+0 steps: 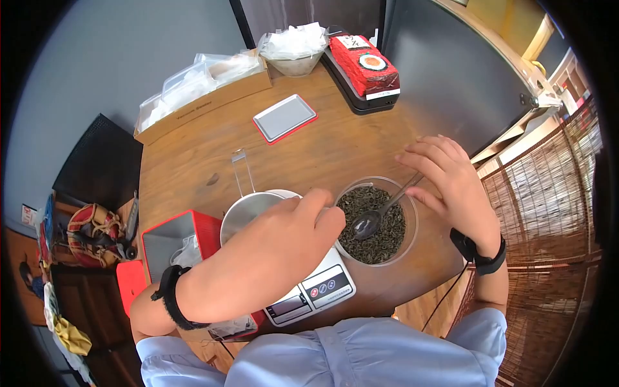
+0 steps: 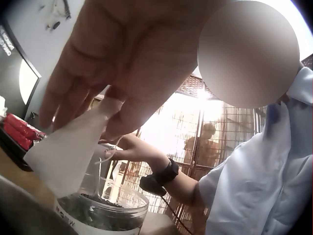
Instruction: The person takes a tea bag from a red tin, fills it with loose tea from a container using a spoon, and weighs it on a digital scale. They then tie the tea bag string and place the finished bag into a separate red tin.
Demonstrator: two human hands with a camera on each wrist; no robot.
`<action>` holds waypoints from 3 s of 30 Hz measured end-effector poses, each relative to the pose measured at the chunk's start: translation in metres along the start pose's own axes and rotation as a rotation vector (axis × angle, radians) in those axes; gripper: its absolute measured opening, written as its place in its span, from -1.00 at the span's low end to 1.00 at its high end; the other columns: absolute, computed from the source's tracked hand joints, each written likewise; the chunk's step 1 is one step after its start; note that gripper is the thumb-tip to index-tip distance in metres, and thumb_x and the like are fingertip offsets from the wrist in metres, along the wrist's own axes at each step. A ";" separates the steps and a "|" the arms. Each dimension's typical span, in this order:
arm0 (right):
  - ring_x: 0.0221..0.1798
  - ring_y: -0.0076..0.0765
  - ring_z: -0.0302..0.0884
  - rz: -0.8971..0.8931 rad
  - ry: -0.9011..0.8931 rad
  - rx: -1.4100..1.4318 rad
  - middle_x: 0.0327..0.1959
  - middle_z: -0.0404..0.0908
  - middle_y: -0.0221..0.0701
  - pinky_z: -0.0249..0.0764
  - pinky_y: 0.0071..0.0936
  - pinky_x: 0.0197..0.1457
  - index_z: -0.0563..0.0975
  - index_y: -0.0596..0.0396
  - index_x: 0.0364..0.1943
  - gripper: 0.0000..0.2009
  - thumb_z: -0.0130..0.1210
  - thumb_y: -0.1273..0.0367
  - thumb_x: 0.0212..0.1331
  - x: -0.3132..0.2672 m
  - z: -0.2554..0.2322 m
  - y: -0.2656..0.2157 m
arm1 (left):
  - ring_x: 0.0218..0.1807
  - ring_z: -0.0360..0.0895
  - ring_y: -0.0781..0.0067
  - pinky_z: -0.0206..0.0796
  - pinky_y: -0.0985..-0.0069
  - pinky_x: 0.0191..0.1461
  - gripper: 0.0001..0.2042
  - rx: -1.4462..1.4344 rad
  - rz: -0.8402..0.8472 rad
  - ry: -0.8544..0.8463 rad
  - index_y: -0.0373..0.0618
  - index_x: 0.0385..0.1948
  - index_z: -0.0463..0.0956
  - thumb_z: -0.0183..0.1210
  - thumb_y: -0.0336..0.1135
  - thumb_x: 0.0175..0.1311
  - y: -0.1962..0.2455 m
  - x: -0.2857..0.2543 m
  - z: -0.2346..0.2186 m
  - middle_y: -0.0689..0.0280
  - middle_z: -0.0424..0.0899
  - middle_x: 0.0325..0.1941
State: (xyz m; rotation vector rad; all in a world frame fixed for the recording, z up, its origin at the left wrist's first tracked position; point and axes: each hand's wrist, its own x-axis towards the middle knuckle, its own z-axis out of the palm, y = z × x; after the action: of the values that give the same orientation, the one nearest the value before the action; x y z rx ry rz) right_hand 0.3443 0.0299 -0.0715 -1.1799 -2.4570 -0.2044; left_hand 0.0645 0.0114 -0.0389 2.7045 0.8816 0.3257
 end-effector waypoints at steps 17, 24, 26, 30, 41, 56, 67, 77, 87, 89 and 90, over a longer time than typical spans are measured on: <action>-0.24 -0.23 0.43 0.012 -0.182 -0.029 -0.46 0.44 -0.38 0.37 -0.34 -0.18 0.60 0.04 -0.42 -0.92 0.19 0.38 -0.01 -0.020 -0.009 0.010 | -0.03 0.48 -0.12 0.36 0.18 -0.05 -0.58 -0.117 -0.083 -0.216 -0.18 0.03 0.22 0.15 -0.51 0.12 -0.015 0.027 0.023 0.01 0.50 -0.06; -0.25 -0.15 0.47 0.099 -0.183 0.347 -0.42 0.52 -0.33 0.42 -0.28 -0.19 0.61 0.10 -0.38 -0.89 0.21 0.39 0.01 -0.027 0.007 0.015 | 0.02 0.47 -0.13 0.36 0.19 0.01 -0.54 -0.120 -0.089 -0.264 -0.17 0.07 0.20 0.16 -0.50 0.12 -0.017 0.033 0.033 0.00 0.48 0.01; -0.26 -0.14 0.49 0.126 -0.169 0.400 -0.41 0.54 -0.33 0.43 -0.26 -0.21 0.61 0.11 -0.38 -0.88 0.21 0.39 0.01 -0.030 0.006 0.020 | 0.04 0.46 -0.13 0.35 0.19 0.03 -0.52 -0.159 -0.088 -0.271 -0.18 0.08 0.18 0.18 -0.48 0.13 -0.017 0.034 0.033 -0.03 0.48 0.01; -0.35 -0.16 0.52 0.276 -0.217 0.547 -0.41 0.59 -0.31 0.43 -0.30 -0.28 0.62 0.14 -0.33 -0.88 0.20 0.40 0.07 -0.033 -0.007 0.029 | 0.04 0.46 -0.14 0.35 0.18 0.03 -0.49 -0.207 -0.047 -0.207 -0.19 0.10 0.15 0.21 -0.46 0.13 -0.017 0.036 0.034 -0.05 0.48 0.02; -0.44 -0.25 0.47 0.291 -0.140 0.652 -0.45 0.57 -0.29 0.35 -0.40 -0.40 0.62 0.16 -0.30 -0.87 0.18 0.40 0.14 -0.025 -0.033 0.027 | 0.12 0.47 -0.11 0.34 0.23 0.11 -0.40 -0.369 -0.126 -0.281 -0.18 0.18 0.02 0.19 -0.50 0.16 -0.009 0.042 0.029 -0.04 0.48 0.08; -0.51 -0.39 0.25 -0.055 0.179 -0.006 -0.59 0.30 -0.51 0.18 -0.40 -0.47 0.63 -0.01 -0.46 -0.77 0.27 0.40 -0.37 0.009 -0.058 -0.030 | -0.03 0.50 0.11 0.32 0.41 0.04 -0.31 -0.416 -0.158 -0.167 -0.11 0.25 -0.07 0.15 -0.58 0.10 -0.007 0.042 0.025 0.03 0.46 0.04; -0.51 -0.42 0.15 -0.174 0.414 -0.151 -0.55 0.31 -0.58 0.06 -0.45 -0.55 0.68 -0.05 -0.47 -0.62 0.21 0.34 -0.65 0.003 -0.054 -0.045 | -0.11 0.45 0.44 0.32 0.50 -0.13 -0.31 -0.482 -0.216 -0.115 -0.07 0.27 -0.08 0.13 -0.61 0.13 -0.012 0.039 0.023 0.22 0.42 -0.09; -0.45 -0.32 0.24 -0.076 0.345 -0.074 -0.56 0.34 -0.48 0.18 -0.42 -0.42 0.67 0.04 -0.36 -0.73 0.29 0.42 -0.31 -0.001 -0.058 -0.010 | 0.08 0.32 0.53 0.24 0.53 0.07 -0.28 -0.610 -0.145 0.020 -0.13 0.29 -0.07 0.12 -0.67 0.09 -0.025 0.039 0.022 0.25 0.03 0.25; -0.32 -0.11 0.48 0.101 -0.105 0.193 -0.47 0.49 -0.31 0.42 -0.23 -0.27 0.59 0.11 -0.44 -0.90 0.23 0.39 -0.02 -0.017 -0.016 0.016 | -0.24 0.44 0.45 0.26 0.51 -0.06 -0.34 -0.606 -0.258 -0.069 -0.06 0.25 -0.08 0.07 -0.62 0.13 -0.015 0.033 0.014 0.27 0.46 -0.32; -0.33 -0.13 0.48 0.066 -0.136 0.225 -0.48 0.48 -0.32 0.41 -0.24 -0.28 0.61 0.11 -0.41 -0.89 0.24 0.40 -0.04 -0.020 -0.001 0.011 | -0.23 0.45 0.42 0.27 0.50 -0.05 -0.34 -0.570 -0.264 -0.119 -0.06 0.25 -0.07 0.07 -0.61 0.13 -0.018 0.033 0.016 0.22 0.47 -0.27; -0.34 -0.15 0.48 0.032 -0.163 0.254 -0.49 0.47 -0.33 0.39 -0.25 -0.29 0.62 0.11 -0.39 -0.87 0.26 0.42 -0.06 -0.021 0.004 0.009 | -0.23 0.45 0.42 0.27 0.50 -0.05 -0.34 -0.573 -0.263 -0.120 -0.06 0.25 -0.07 0.07 -0.61 0.13 -0.018 0.033 0.018 0.22 0.47 -0.27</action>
State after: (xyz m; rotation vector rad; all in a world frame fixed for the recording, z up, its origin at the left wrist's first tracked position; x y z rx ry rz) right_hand 0.3619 0.0214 -0.0847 -1.1621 -2.5074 0.2156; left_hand 0.0859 0.0422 -0.0571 2.0380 0.9254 0.2990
